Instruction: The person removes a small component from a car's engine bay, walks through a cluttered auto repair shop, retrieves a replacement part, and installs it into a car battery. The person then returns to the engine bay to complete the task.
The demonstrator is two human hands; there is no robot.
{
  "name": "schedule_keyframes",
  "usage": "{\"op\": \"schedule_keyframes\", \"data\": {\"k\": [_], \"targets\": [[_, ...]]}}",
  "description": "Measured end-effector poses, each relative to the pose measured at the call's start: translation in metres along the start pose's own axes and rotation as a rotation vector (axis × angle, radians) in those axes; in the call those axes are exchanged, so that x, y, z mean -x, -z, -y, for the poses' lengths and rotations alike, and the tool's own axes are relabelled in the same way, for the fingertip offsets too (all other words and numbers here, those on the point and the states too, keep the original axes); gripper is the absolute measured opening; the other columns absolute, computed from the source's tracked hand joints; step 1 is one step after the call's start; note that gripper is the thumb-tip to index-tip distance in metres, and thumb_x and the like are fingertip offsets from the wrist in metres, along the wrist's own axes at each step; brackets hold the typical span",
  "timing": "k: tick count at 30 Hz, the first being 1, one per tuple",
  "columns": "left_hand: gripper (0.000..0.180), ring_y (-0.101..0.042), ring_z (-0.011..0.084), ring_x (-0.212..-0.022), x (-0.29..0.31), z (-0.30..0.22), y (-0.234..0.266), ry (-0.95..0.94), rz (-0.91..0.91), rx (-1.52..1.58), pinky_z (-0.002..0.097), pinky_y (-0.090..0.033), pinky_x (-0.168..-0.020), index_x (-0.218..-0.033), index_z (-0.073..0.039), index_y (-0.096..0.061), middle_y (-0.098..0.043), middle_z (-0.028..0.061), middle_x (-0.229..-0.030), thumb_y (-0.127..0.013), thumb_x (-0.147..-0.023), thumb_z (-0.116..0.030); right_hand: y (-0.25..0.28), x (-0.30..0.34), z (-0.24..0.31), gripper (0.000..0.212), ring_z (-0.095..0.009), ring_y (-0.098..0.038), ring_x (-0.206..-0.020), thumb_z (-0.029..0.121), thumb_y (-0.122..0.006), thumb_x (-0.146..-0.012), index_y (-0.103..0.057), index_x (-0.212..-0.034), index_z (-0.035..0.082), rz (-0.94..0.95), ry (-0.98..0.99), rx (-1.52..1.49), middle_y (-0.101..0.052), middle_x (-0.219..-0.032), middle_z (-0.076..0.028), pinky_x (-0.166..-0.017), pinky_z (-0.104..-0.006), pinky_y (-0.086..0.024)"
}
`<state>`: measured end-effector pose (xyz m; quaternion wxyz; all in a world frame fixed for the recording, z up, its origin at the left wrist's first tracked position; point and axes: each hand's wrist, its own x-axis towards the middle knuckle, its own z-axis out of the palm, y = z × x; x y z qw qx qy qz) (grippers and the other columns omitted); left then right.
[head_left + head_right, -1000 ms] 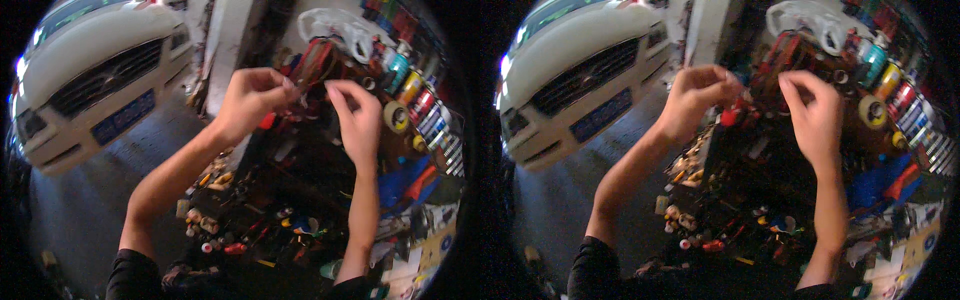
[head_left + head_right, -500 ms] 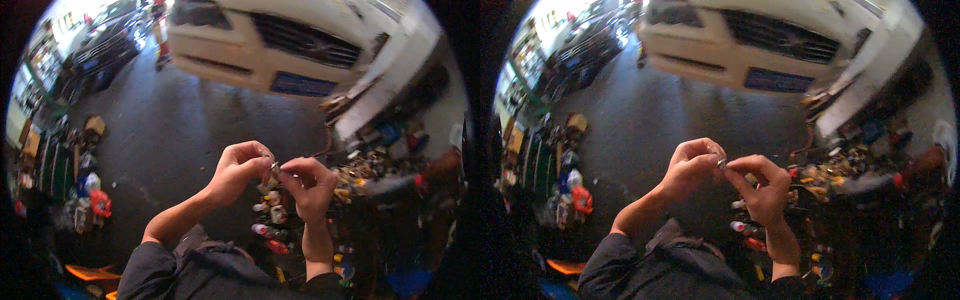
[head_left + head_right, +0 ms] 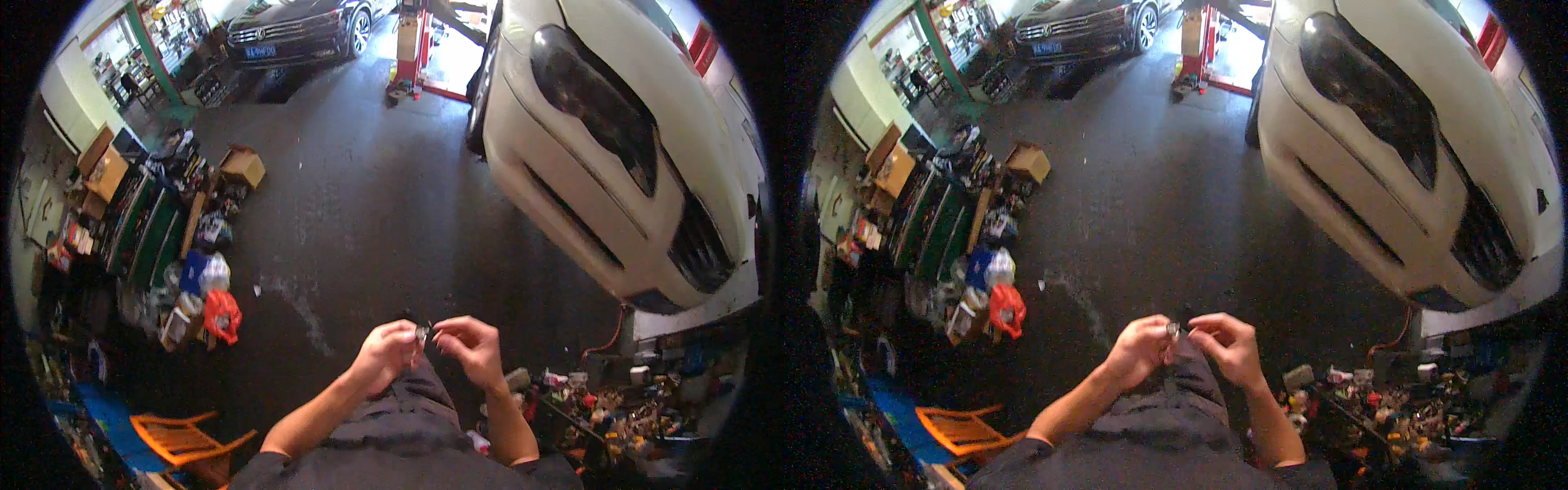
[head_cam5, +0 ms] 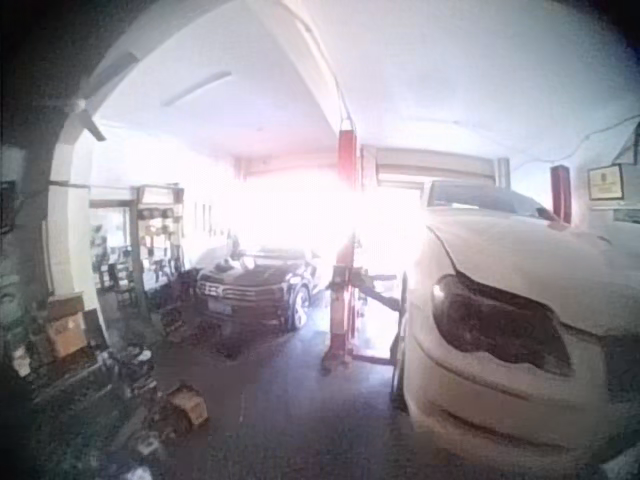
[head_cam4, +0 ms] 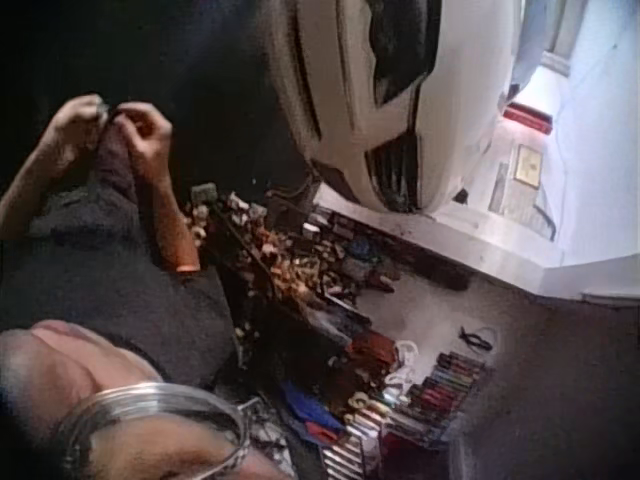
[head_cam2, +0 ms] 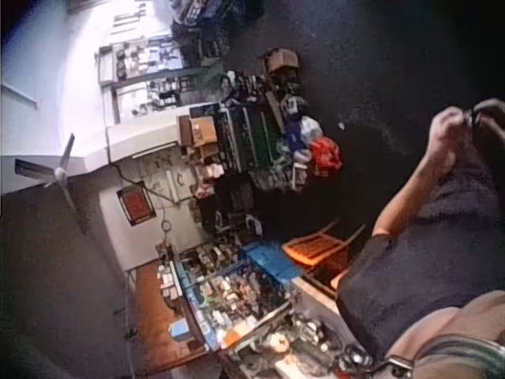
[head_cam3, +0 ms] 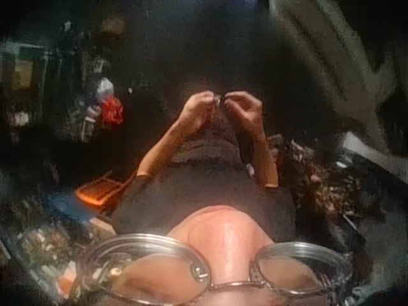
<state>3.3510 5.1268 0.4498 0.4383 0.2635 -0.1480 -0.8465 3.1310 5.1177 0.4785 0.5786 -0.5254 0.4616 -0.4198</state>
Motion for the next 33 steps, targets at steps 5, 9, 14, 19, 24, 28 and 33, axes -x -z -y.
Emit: {"op": "schedule_keyframes", "data": {"k": [5,9,14,19,24,28,33], "targets": [[0.016,-0.067,0.0165,-0.092,-0.118,-0.093,0.095,0.119,-0.163,0.003,0.0331,-0.054,-0.081,-0.112,-0.005,-0.069,-0.071,0.0038,-0.100,-0.065,-0.104,-0.018,-0.021,-0.206,-0.042,0.025,-0.015,-0.073,-0.100,0.007,-0.078,-0.097,-0.074,-0.120,-0.001,0.216,-0.134,-0.068,-0.078,-0.107,-0.009,-0.091,-0.0296,-0.059],[0.019,-0.071,0.0201,-0.095,-0.195,-0.223,0.127,-0.035,-0.221,0.106,0.0386,-0.058,-0.088,-0.118,-0.003,-0.068,-0.073,0.0077,-0.106,-0.063,-0.105,-0.016,-0.058,-0.383,-0.012,0.026,-0.016,-0.073,-0.099,0.014,-0.077,-0.099,-0.074,-0.120,-0.001,0.401,-0.193,-0.010,-0.078,-0.109,-0.009,-0.091,-0.0312,-0.059],[0.018,-0.071,0.0220,-0.098,-0.276,-0.380,0.159,-0.221,-0.298,0.186,0.0409,-0.058,-0.089,-0.119,-0.005,-0.067,-0.074,0.0081,-0.109,-0.061,-0.105,-0.013,-0.112,-0.599,0.038,0.025,-0.014,-0.070,-0.103,0.008,-0.077,-0.098,-0.072,-0.121,-0.001,0.680,-0.053,-0.068,-0.075,-0.110,-0.008,-0.092,-0.0317,-0.059],[0.020,-0.067,0.0192,-0.096,-0.409,-0.530,0.249,-0.318,-0.343,0.348,0.0377,-0.054,-0.084,-0.120,-0.009,-0.067,-0.073,0.0049,-0.109,-0.062,-0.102,-0.016,-0.174,-0.827,0.025,0.023,-0.018,-0.072,-0.098,0.010,-0.079,-0.095,-0.075,-0.116,0.003,0.695,0.126,0.177,-0.076,-0.107,-0.009,-0.087,-0.0339,-0.059],[0.021,-0.071,0.0175,-0.091,-0.554,-0.722,0.310,-0.187,-0.421,0.079,0.0351,-0.059,-0.085,-0.117,-0.001,-0.071,-0.074,0.0074,-0.104,-0.067,-0.103,-0.017,-0.218,-1.034,0.039,0.025,-0.021,-0.074,-0.100,0.014,-0.073,-0.099,-0.075,-0.122,0.004,0.464,0.062,0.248,-0.078,-0.111,-0.014,-0.091,-0.0354,-0.059],[0.019,-0.069,0.0127,-0.085,-0.677,-0.907,0.308,-0.283,-0.442,-0.707,0.0295,-0.058,-0.078,-0.111,0.002,-0.074,-0.076,0.0072,-0.096,-0.074,-0.096,-0.011,-0.211,-1.197,0.091,0.026,-0.019,-0.073,-0.102,0.014,-0.072,-0.101,-0.074,-0.124,0.002,0.323,-0.017,0.276,-0.078,-0.112,-0.014,-0.092,-0.0347,-0.059],[0.020,-0.071,0.0129,-0.082,-0.829,-1.104,0.334,-0.185,-0.185,-0.896,0.0292,-0.057,-0.078,-0.107,0.003,-0.078,-0.078,0.0089,-0.093,-0.078,-0.096,-0.014,-0.207,-1.394,0.106,0.031,-0.014,-0.073,-0.098,0.017,-0.076,-0.099,-0.069,-0.124,0.001,0.262,-0.084,0.056,-0.079,-0.105,-0.010,-0.091,-0.0334,-0.059]]}}
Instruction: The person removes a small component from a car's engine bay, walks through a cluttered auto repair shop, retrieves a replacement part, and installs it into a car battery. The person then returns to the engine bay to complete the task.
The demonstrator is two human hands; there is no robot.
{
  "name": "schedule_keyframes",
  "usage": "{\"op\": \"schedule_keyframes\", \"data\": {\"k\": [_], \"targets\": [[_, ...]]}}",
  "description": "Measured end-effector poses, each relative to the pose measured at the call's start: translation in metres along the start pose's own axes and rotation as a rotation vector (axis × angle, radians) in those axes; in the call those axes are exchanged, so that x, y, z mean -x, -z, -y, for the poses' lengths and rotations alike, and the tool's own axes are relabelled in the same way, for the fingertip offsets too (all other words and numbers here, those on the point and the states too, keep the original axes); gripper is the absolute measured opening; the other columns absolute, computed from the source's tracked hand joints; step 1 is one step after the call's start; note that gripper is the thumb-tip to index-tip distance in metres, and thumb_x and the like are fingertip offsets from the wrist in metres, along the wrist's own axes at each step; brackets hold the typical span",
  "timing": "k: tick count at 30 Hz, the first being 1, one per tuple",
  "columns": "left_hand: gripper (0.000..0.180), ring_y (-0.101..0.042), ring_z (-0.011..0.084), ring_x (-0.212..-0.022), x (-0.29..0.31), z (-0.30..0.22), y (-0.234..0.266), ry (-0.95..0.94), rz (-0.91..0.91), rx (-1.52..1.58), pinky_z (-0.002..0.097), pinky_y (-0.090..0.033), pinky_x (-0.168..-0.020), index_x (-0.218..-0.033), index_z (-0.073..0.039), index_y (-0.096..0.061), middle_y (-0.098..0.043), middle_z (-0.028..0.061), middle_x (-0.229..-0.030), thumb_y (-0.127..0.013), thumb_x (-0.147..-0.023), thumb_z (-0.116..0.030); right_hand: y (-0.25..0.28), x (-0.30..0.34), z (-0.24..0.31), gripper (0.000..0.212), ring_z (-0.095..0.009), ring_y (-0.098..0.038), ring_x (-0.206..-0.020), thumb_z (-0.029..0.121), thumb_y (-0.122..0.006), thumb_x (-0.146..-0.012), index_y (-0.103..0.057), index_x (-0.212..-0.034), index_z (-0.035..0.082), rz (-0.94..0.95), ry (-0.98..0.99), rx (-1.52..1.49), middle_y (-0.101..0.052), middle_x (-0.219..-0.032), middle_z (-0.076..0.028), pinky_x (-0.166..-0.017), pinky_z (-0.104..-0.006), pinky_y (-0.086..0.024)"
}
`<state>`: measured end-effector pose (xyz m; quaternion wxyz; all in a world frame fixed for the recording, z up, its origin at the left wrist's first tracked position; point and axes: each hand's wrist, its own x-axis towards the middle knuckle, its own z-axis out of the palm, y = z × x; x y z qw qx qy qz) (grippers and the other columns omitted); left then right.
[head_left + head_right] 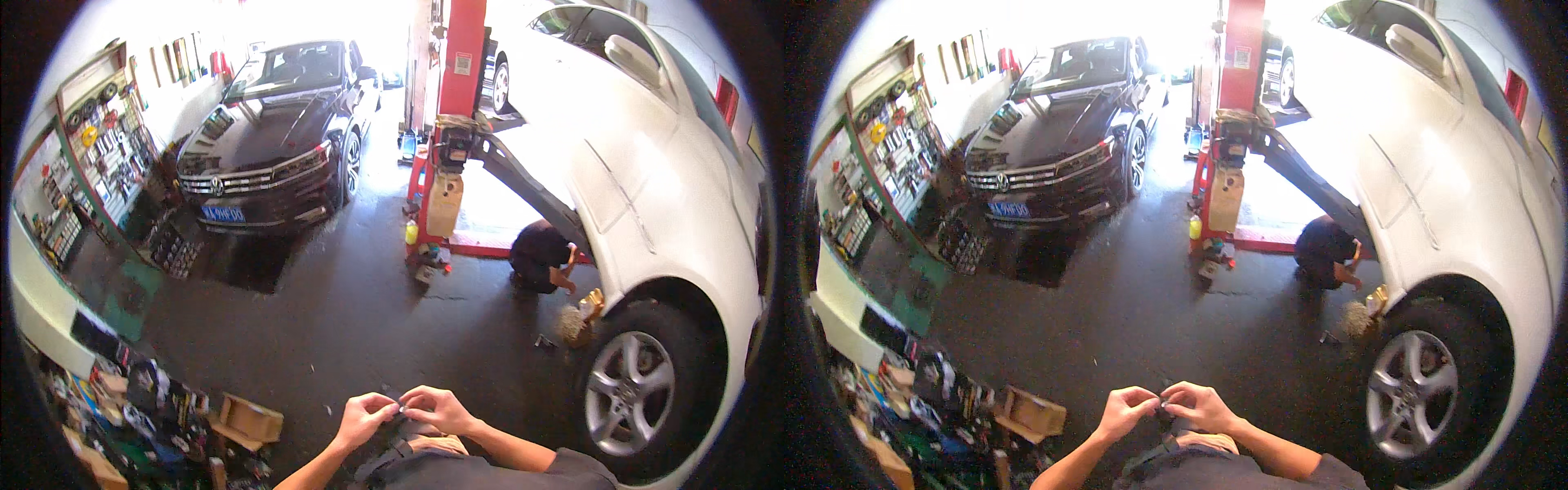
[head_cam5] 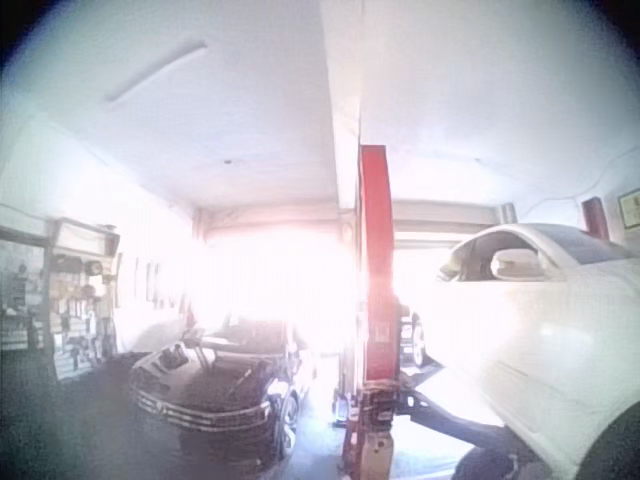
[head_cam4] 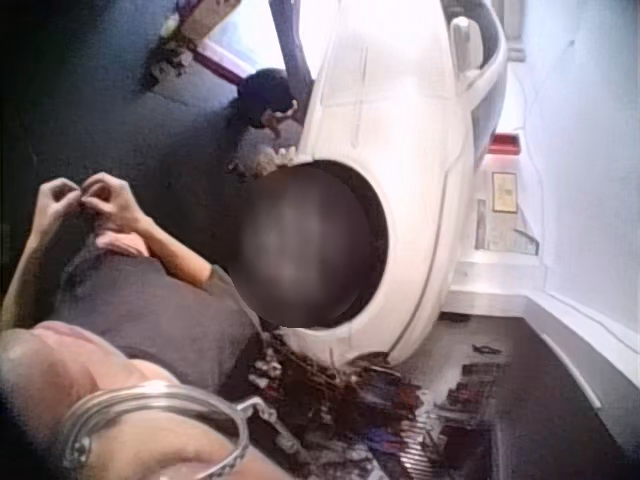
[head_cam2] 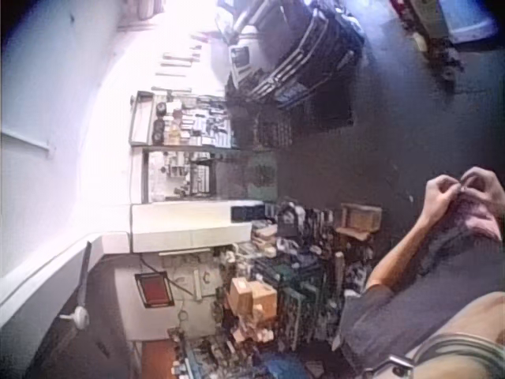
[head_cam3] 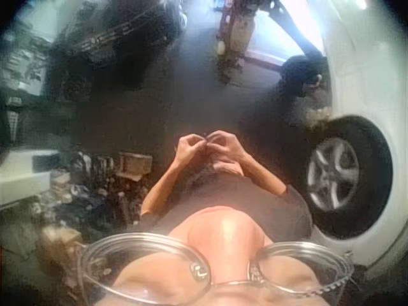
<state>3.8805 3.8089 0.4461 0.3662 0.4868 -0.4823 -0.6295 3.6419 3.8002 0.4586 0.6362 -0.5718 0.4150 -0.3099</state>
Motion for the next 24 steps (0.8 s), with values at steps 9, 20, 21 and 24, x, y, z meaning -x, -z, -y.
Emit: {"op": "schedule_keyframes", "data": {"k": [9,20,21,24], "targets": [[0.018,-0.070,0.0128,-0.078,-0.345,-0.092,0.191,0.070,-0.062,0.051,0.0287,-0.058,-0.074,-0.104,0.004,-0.078,-0.077,0.0072,-0.089,-0.075,-0.098,-0.013,0.087,-0.413,0.036,0.020,-0.010,-0.069,-0.090,0.019,-0.078,-0.099,-0.071,-0.108,0.002,0.027,0.063,0.067,-0.077,-0.098,-0.007,-0.082,-0.0293,-0.057],[0.014,-0.073,0.0166,-0.077,-0.764,-0.181,0.370,0.057,-0.184,0.213,0.0333,-0.063,-0.075,-0.103,0.003,-0.075,-0.076,0.0096,-0.088,-0.070,-0.101,-0.010,0.257,-0.872,0.110,0.019,-0.010,-0.068,-0.091,0.014,-0.074,-0.101,-0.071,-0.114,0.000,0.154,0.063,0.121,-0.076,-0.097,-0.005,-0.085,-0.0282,-0.056],[0.012,-0.073,0.0169,-0.077,-0.808,-0.187,0.377,0.071,-0.222,0.247,0.0333,-0.063,-0.075,-0.102,0.003,-0.075,-0.076,0.0094,-0.088,-0.070,-0.100,-0.008,0.275,-0.909,0.108,0.020,-0.010,-0.069,-0.091,0.015,-0.075,-0.100,-0.071,-0.113,0.001,0.117,0.052,0.048,-0.076,-0.097,-0.005,-0.085,-0.0289,-0.056],[0.012,-0.075,0.0178,-0.077,-0.944,-0.224,0.403,0.033,-0.153,0.152,0.0332,-0.064,-0.074,-0.102,0.004,-0.075,-0.077,0.0109,-0.090,-0.073,-0.099,-0.007,0.342,-1.014,0.116,0.023,-0.011,-0.069,-0.090,0.013,-0.081,-0.096,-0.071,-0.112,0.001,-0.050,-0.125,-0.097,-0.076,-0.097,-0.006,-0.083,-0.0291,-0.057]]}}
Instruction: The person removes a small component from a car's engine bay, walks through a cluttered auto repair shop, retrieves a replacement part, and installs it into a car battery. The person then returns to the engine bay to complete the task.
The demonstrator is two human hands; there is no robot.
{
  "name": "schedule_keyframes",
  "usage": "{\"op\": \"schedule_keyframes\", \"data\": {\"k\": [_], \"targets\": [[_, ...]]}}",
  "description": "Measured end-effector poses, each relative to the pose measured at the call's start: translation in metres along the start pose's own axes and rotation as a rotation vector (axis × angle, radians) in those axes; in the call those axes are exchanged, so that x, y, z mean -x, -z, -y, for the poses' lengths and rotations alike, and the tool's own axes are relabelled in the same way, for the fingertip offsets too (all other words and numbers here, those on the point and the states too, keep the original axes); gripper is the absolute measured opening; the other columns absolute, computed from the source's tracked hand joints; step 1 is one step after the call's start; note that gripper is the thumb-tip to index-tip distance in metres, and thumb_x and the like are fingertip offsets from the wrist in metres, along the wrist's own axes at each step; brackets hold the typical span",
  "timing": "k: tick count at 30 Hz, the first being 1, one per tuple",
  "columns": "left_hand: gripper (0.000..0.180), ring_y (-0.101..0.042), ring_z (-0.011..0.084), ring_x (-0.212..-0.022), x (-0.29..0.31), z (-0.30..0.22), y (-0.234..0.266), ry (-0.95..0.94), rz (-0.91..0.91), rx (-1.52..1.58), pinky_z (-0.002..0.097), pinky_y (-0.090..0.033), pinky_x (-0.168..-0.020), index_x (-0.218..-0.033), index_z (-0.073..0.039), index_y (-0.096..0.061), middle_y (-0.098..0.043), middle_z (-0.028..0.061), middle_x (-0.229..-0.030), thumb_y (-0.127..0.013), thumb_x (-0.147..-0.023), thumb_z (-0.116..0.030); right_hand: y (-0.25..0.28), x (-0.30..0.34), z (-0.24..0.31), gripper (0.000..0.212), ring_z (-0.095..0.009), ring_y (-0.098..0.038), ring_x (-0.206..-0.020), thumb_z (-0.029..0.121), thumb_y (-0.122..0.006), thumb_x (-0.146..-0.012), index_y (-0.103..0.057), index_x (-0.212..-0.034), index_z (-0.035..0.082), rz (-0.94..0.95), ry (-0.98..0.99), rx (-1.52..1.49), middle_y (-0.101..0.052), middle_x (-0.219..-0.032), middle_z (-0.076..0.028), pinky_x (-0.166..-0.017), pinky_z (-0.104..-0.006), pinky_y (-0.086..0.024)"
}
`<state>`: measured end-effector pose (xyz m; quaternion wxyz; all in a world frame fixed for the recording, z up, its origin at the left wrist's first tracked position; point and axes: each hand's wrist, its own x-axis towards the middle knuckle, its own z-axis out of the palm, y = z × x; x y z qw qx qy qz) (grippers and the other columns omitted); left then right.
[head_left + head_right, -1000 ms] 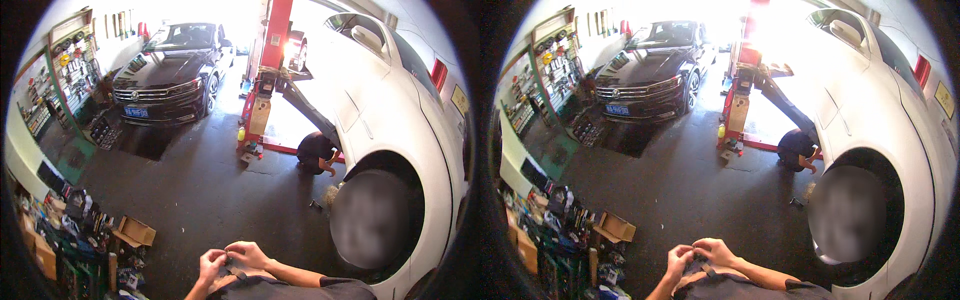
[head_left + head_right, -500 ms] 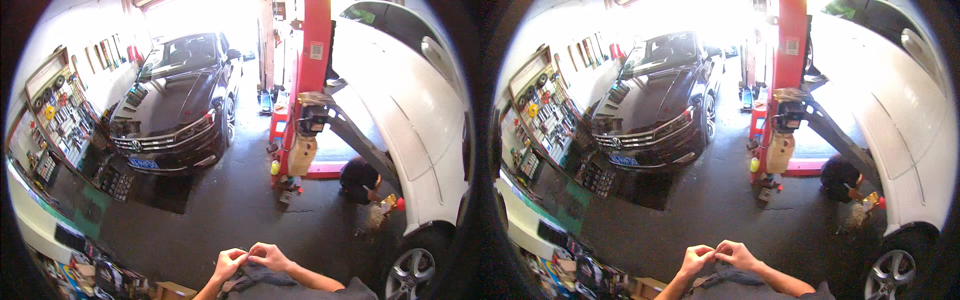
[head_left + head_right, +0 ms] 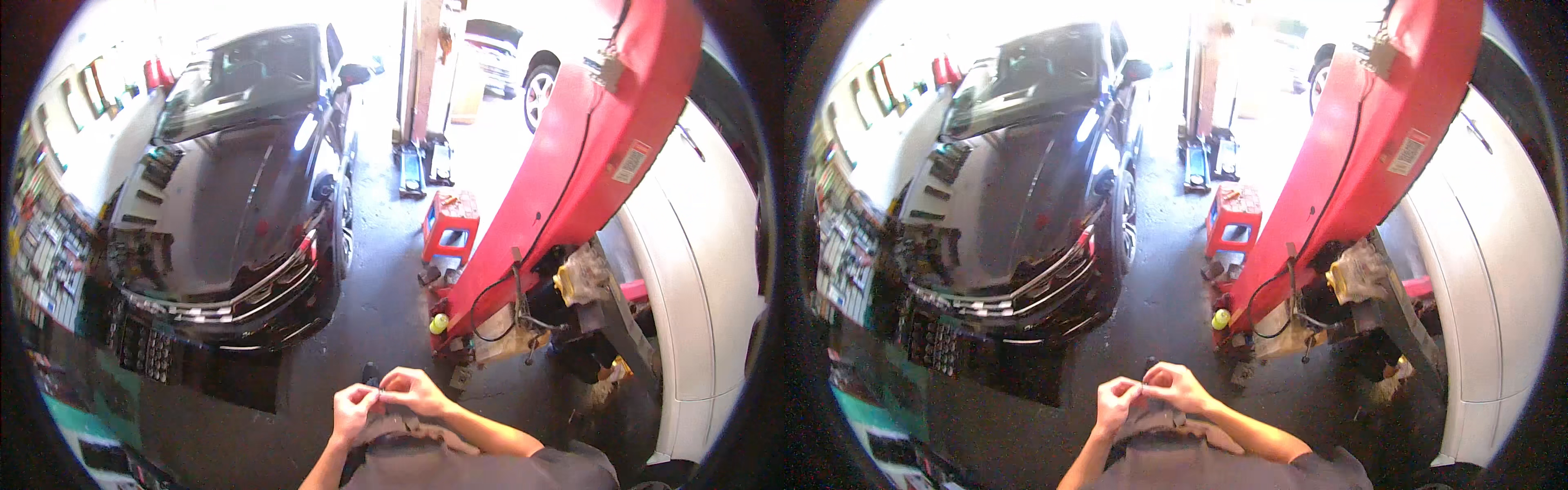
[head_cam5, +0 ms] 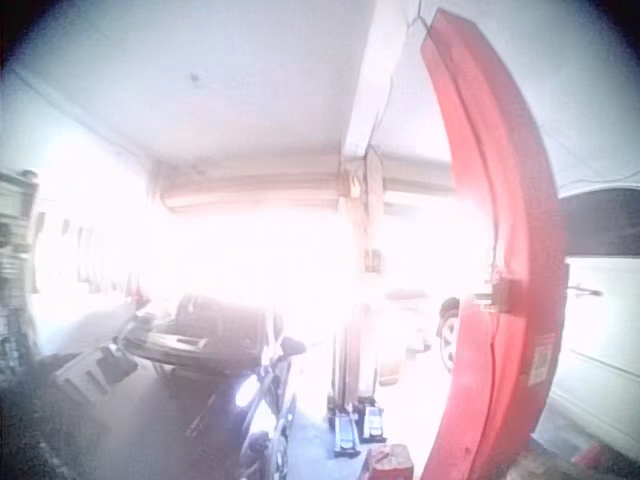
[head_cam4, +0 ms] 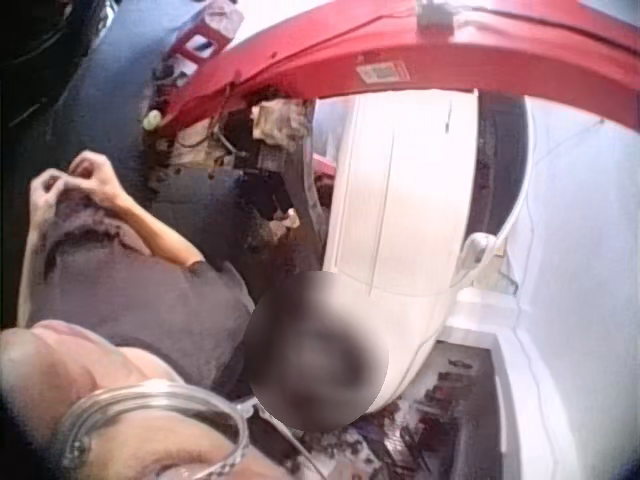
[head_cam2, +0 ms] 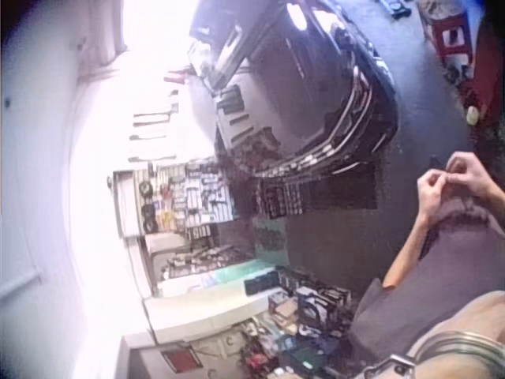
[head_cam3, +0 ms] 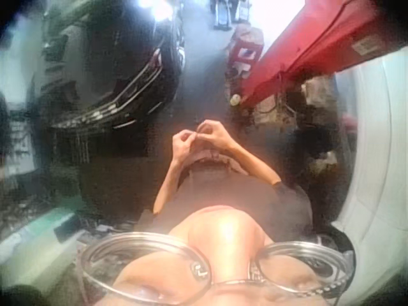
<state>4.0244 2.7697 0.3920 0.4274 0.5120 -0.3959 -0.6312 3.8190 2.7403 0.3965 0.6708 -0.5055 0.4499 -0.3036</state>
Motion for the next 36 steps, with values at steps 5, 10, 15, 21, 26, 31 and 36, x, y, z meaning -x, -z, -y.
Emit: {"op": "schedule_keyframes", "data": {"k": [5,10,15,21,26,31,36], "targets": [[0.018,-0.075,0.0178,-0.082,-0.221,-0.103,-0.042,0.220,0.262,-0.010,0.0325,-0.062,-0.077,-0.104,0.002,-0.076,-0.077,0.0100,-0.095,-0.074,-0.100,-0.015,0.118,-0.126,0.090,0.024,-0.012,-0.072,-0.088,0.013,-0.084,-0.092,-0.073,-0.109,0.001,-0.268,0.139,-0.046,-0.077,-0.094,-0.007,-0.082,-0.0296,-0.059],[0.026,-0.075,0.0181,-0.085,-0.460,-0.165,-0.094,0.306,0.587,-0.134,0.0325,-0.062,-0.080,-0.110,0.003,-0.075,-0.078,0.0120,-0.098,-0.075,-0.101,-0.021,0.265,-0.259,0.139,0.024,-0.013,-0.073,-0.090,0.015,-0.083,-0.092,-0.074,-0.110,0.002,-0.433,0.204,0.071,-0.078,-0.096,-0.008,-0.083,-0.0292,-0.058],[0.024,-0.075,0.0191,-0.089,-0.703,-0.190,-0.160,0.356,0.668,-0.118,0.0353,-0.063,-0.083,-0.111,0.002,-0.075,-0.077,0.0122,-0.100,-0.073,-0.102,-0.020,0.414,-0.424,0.167,0.019,-0.012,-0.073,-0.088,0.008,-0.083,-0.090,-0.076,-0.105,0.000,-0.625,0.167,-0.035,-0.078,-0.093,-0.008,-0.080,-0.0292,-0.059],[0.019,-0.074,0.0195,-0.089,-0.941,-0.278,-0.236,0.238,0.549,-0.048,0.0357,-0.062,-0.086,-0.112,0.002,-0.071,-0.076,0.0103,-0.102,-0.071,-0.103,-0.015,0.605,-0.605,0.272,0.017,-0.010,-0.072,-0.087,0.006,-0.081,-0.092,-0.077,-0.106,-0.002,-0.631,0.254,0.010,-0.079,-0.094,-0.007,-0.080,-0.0279,-0.059],[0.022,-0.074,0.0221,-0.093,-1.120,-0.339,-0.300,0.225,0.547,0.153,0.0385,-0.063,-0.086,-0.118,0.004,-0.069,-0.075,0.0147,-0.106,-0.072,-0.099,-0.008,0.749,-0.730,0.336,0.012,-0.008,-0.071,-0.087,0.007,-0.080,-0.093,-0.078,-0.102,-0.002,-0.598,0.270,0.009,-0.079,-0.092,-0.006,-0.076,-0.0263,-0.058],[0.025,-0.075,0.0219,-0.092,-1.335,-0.363,-0.383,0.178,0.682,0.047,0.0363,-0.064,-0.082,-0.118,0.005,-0.071,-0.077,0.0162,-0.107,-0.075,-0.099,-0.011,0.913,-0.866,0.368,0.010,-0.009,-0.072,-0.089,0.005,-0.080,-0.093,-0.079,-0.101,-0.001,-0.662,0.208,-0.014,-0.080,-0.095,-0.007,-0.080,-0.0252,-0.059],[0.023,-0.074,0.0167,-0.082,-1.533,-0.413,-0.506,0.210,0.857,-0.149,0.0316,-0.062,-0.074,-0.113,0.005,-0.075,-0.077,0.0110,-0.095,-0.075,-0.100,-0.015,1.077,-0.956,0.417,0.011,-0.012,-0.075,-0.087,0.005,-0.080,-0.093,-0.078,-0.101,-0.003,-0.883,0.152,-0.103,-0.080,-0.092,-0.010,-0.079,-0.0268,-0.060]]}}
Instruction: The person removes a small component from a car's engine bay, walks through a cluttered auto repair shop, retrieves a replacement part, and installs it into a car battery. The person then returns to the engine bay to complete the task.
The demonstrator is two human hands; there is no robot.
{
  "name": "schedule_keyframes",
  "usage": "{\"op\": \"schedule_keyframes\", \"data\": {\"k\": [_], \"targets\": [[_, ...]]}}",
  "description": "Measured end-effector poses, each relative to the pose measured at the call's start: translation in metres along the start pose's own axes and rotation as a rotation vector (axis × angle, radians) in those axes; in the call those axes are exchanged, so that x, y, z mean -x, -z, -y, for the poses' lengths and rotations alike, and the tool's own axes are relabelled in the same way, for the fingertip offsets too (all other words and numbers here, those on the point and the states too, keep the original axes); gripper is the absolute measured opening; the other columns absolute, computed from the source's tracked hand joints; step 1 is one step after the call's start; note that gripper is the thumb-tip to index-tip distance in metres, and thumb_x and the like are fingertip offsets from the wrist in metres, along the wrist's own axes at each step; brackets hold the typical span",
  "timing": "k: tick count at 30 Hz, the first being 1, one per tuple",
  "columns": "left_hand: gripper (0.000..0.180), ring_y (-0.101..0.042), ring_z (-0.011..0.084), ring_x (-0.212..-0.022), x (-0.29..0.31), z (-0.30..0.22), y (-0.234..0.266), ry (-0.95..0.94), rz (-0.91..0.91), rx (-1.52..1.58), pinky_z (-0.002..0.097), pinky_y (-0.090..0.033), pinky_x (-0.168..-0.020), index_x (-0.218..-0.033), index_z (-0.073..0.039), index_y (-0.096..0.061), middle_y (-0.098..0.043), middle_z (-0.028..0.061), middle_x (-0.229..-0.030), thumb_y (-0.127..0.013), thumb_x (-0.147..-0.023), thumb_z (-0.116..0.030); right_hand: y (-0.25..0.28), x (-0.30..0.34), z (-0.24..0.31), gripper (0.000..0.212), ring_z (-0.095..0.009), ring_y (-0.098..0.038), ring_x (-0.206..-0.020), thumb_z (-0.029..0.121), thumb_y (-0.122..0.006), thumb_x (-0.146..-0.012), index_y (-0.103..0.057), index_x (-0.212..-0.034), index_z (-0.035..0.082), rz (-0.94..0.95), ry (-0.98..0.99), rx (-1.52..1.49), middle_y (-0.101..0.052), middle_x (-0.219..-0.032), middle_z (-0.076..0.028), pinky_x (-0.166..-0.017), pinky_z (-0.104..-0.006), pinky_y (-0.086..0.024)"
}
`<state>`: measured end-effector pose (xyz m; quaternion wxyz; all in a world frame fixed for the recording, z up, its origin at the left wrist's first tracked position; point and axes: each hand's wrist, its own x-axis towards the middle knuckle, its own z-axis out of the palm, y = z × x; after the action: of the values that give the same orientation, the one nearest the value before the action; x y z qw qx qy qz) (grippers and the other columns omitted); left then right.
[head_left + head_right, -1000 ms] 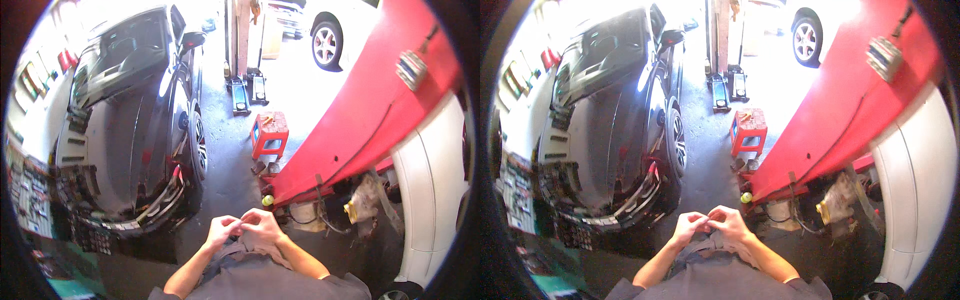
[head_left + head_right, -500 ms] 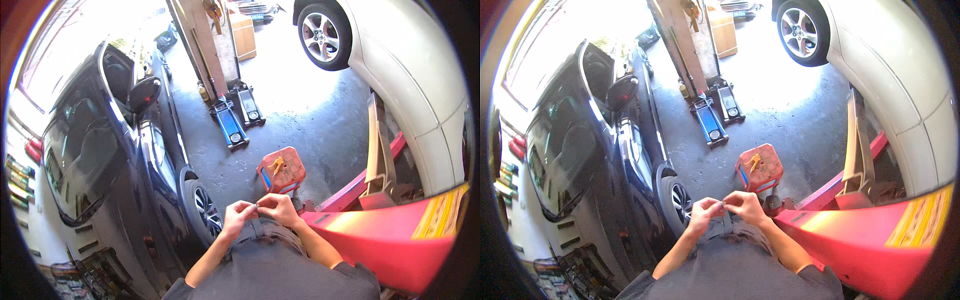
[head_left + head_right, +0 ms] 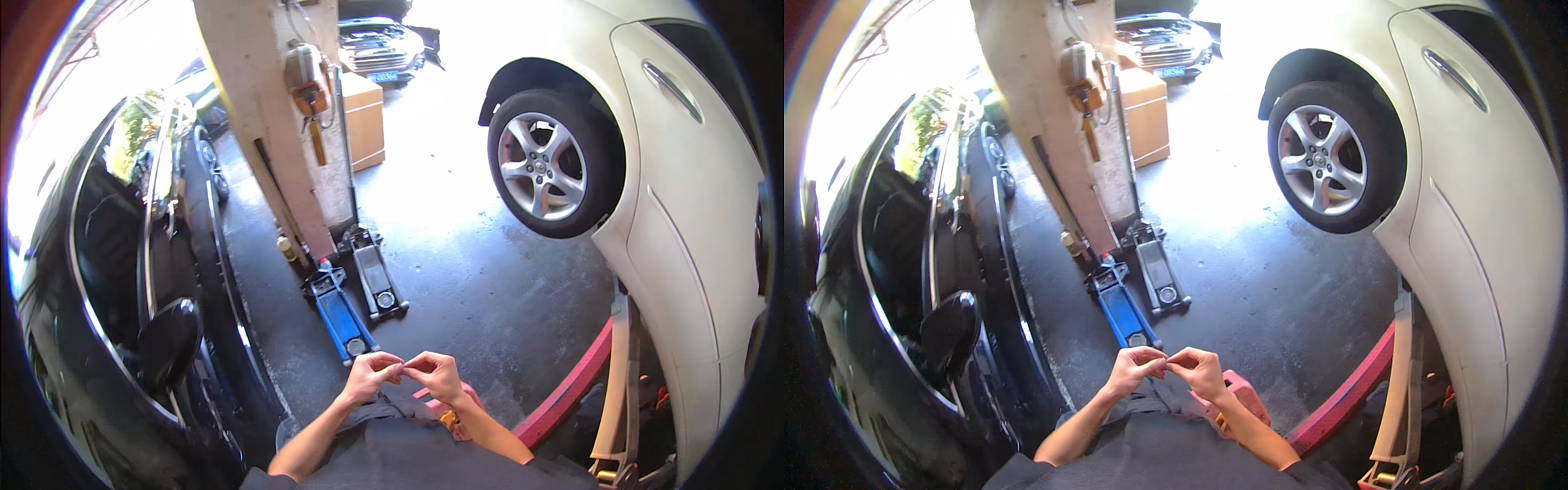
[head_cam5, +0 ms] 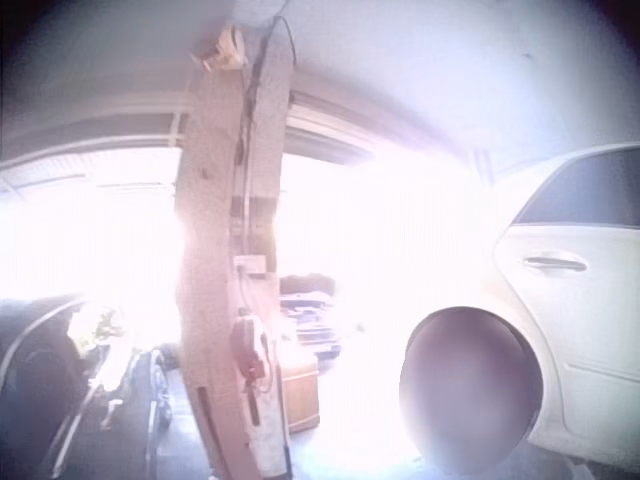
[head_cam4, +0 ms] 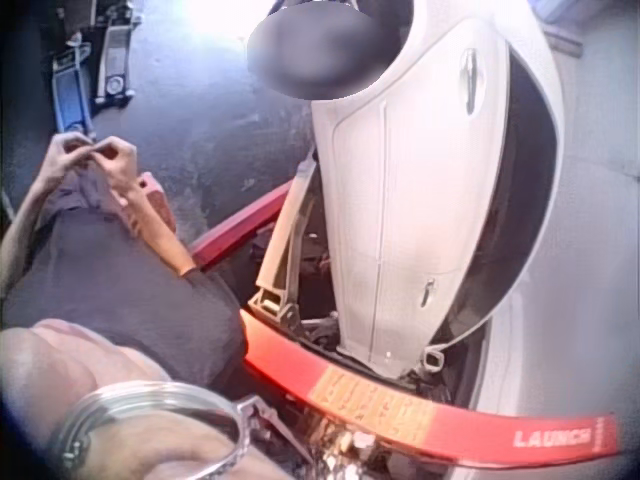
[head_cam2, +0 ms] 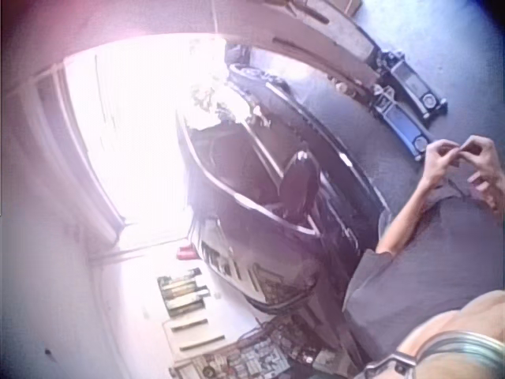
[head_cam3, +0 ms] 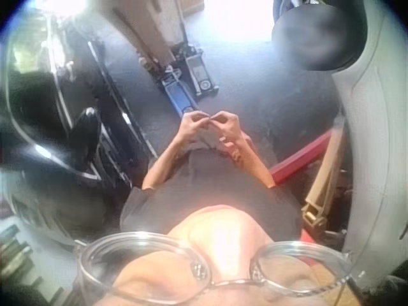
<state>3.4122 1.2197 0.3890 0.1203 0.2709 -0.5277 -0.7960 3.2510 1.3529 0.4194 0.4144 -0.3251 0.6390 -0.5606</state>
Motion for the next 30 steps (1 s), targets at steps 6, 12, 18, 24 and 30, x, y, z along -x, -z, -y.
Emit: {"op": "schedule_keyframes", "data": {"k": [6,12,18,24,30], "targets": [[0.024,-0.070,0.0114,-0.089,-0.245,-0.090,0.007,0.022,0.385,-0.280,0.0273,-0.059,-0.078,-0.115,0.003,-0.073,-0.076,0.0073,-0.100,-0.075,-0.101,-0.017,0.092,-0.165,0.010,0.009,-0.012,-0.074,-0.086,0.001,-0.079,-0.093,-0.079,-0.101,-0.003,-0.305,0.002,-0.097,-0.080,-0.094,-0.009,-0.078,-0.0260,-0.059],[0.023,-0.072,0.0135,-0.085,-0.563,-0.106,0.025,0.103,0.452,-0.303,0.0298,-0.060,-0.078,-0.113,0.005,-0.072,-0.077,0.0094,-0.097,-0.075,-0.101,-0.015,0.239,-0.397,-0.052,0.012,-0.013,-0.072,-0.076,0.007,-0.081,-0.093,-0.078,-0.103,0.000,-0.426,-0.071,-0.253,-0.078,-0.089,-0.007,-0.072,-0.0268,-0.059],[0.014,-0.073,0.0167,-0.073,-0.821,-0.140,0.083,0.004,-0.032,-0.168,0.0323,-0.062,-0.067,-0.098,0.004,-0.073,-0.077,0.0121,-0.086,-0.075,-0.097,-0.010,0.381,-0.640,-0.067,0.011,-0.009,-0.070,-0.072,0.011,-0.078,-0.095,-0.079,-0.095,0.001,-0.331,-0.305,0.378,-0.078,-0.083,-0.004,-0.066,-0.0253,-0.056],[0.013,-0.075,0.0196,-0.072,-1.017,-0.172,0.188,0.094,-0.392,-0.100,0.0343,-0.065,-0.065,-0.100,0.005,-0.073,-0.076,0.0139,-0.086,-0.074,-0.097,-0.008,0.437,-0.887,-0.035,0.012,-0.011,-0.069,-0.072,0.012,-0.074,-0.098,-0.076,-0.098,0.000,-0.166,-0.322,0.125,-0.076,-0.086,-0.007,-0.065,-0.0259,-0.057],[0.013,-0.074,0.0214,-0.062,-1.214,-0.182,0.368,0.358,-0.614,-0.418,0.0328,-0.061,-0.056,-0.083,0.005,-0.072,-0.072,0.0150,-0.068,-0.076,-0.089,-0.006,0.462,-1.093,-0.083,0.013,-0.013,-0.070,-0.073,0.012,-0.072,-0.100,-0.075,-0.101,0.000,-0.269,-0.310,-0.031,-0.076,-0.089,-0.008,-0.066,-0.0289,-0.058]]}}
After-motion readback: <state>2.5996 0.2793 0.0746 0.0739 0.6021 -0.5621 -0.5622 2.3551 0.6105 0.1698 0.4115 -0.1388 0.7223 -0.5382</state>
